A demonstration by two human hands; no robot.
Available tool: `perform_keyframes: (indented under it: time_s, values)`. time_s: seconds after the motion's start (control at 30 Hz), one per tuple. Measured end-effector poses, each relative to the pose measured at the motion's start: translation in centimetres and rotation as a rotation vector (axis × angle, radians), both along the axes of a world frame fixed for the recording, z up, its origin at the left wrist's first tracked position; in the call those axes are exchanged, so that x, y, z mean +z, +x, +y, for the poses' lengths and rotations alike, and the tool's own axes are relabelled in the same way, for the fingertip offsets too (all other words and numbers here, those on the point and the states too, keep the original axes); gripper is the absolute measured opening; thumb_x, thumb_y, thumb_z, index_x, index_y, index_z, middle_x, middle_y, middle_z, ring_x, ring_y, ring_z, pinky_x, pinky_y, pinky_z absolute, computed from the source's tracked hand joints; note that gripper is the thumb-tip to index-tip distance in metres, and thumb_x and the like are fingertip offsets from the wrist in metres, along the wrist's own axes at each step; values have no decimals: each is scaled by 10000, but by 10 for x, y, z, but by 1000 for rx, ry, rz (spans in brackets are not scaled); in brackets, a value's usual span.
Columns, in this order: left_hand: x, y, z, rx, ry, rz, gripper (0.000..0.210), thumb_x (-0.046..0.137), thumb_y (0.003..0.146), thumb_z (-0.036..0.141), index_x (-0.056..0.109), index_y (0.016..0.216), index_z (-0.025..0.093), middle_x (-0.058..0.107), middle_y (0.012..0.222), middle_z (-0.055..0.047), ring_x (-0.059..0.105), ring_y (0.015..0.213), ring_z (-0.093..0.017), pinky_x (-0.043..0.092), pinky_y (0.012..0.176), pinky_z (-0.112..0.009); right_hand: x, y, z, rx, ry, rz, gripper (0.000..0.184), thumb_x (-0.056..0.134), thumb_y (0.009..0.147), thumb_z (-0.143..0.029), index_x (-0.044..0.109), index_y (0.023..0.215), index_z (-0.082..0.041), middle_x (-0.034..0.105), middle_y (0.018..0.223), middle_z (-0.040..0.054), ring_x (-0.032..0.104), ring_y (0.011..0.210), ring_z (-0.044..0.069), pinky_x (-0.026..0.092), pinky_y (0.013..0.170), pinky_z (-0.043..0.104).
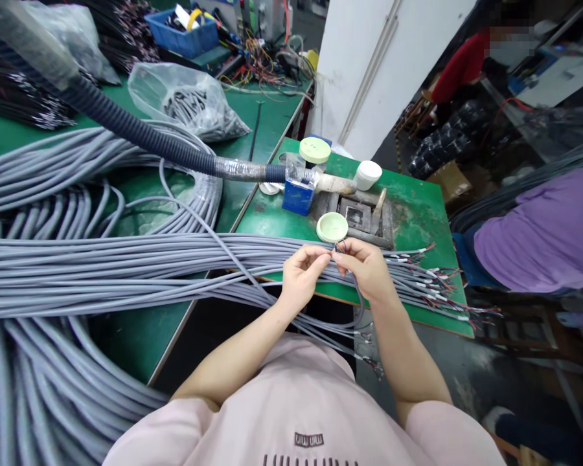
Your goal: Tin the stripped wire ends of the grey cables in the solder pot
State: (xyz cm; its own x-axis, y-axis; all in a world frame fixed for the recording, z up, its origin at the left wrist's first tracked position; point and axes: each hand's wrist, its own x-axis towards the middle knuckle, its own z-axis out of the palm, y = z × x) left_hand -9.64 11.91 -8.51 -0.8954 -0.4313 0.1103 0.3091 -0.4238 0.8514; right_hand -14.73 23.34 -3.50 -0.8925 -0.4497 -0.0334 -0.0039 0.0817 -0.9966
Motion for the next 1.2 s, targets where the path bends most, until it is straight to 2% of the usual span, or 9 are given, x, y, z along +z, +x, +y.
perform_keyframes:
  time_s: [0.2, 0.43, 0.53, 0.63, 0.8, 0.97, 1.1, 1.2]
  values:
    - [-2, -1, 6, -36, 29, 39, 221, 771, 735, 366, 682, 774, 168, 663, 737, -12, 611, 696, -120, 483, 683, -235, -1, -3, 1, -28, -173, 44, 128, 696, 747, -251, 586, 733, -187, 572, 678, -27, 525, 615, 102, 449, 628, 240]
    - [-2, -7, 5, -104, 88, 1, 255, 791, 714, 388, 689, 787, 166, 675, 746, -16, 616, 701, -118, 496, 706, -236, 3, -5, 11, -2, -29, 164, 168, 725, 742, -283, 649, 872, -208, 612, 768, -6, 567, 689, 137, 483, 678, 281]
    - [-2, -7, 5, -137, 100, 0, 260, 799, 702, 394, 688, 761, 166, 663, 722, -7, 594, 685, -106, 481, 693, -224, 6, -6, 11, 30, 6, 195, 153, 739, 717, -261, 684, 849, -206, 626, 778, 2, 572, 724, 149, 484, 700, 288]
    - [-1, -7, 6, -144, 116, -10, 278, 811, 682, 406, 686, 746, 166, 653, 706, -2, 580, 670, -103, 472, 678, -223, 10, -8, 12, 48, 39, 197, 120, 747, 702, -262, 659, 749, -194, 612, 727, -5, 554, 682, 141, 472, 662, 278]
    - [0, -8, 3, -130, 110, -13, 285, 817, 669, 411, 698, 752, 166, 668, 724, -14, 590, 679, -111, 481, 688, -236, 17, -11, 14, 122, 156, 149, 180, 730, 717, -338, 649, 718, -177, 582, 644, -10, 511, 607, 131, 435, 583, 265]
    - [-1, -7, 1, -223, 194, -113, 385, 819, 642, 468, 705, 844, 161, 687, 727, -29, 610, 653, -112, 485, 630, -225, 15, -12, 16, 49, 155, 194, 164, 720, 729, -314, 643, 693, -174, 571, 626, -14, 493, 583, 120, 410, 563, 257]
    - [-2, -7, 4, -280, 133, -111, 342, 835, 622, 431, 668, 694, 141, 643, 623, -1, 565, 582, -90, 471, 603, -219, 9, -13, 15, 31, 154, 204, 151, 695, 738, -290, 613, 679, -178, 544, 625, -23, 465, 544, 105, 385, 520, 245]
    - [-4, -7, 9, -317, 70, -81, 340, 820, 638, 435, 656, 679, 141, 644, 622, -3, 567, 579, -102, 473, 605, -239, 7, -14, 12, 1, 192, 217, 158, 667, 748, -291, 589, 668, -179, 522, 613, -27, 442, 521, 97, 354, 482, 232]
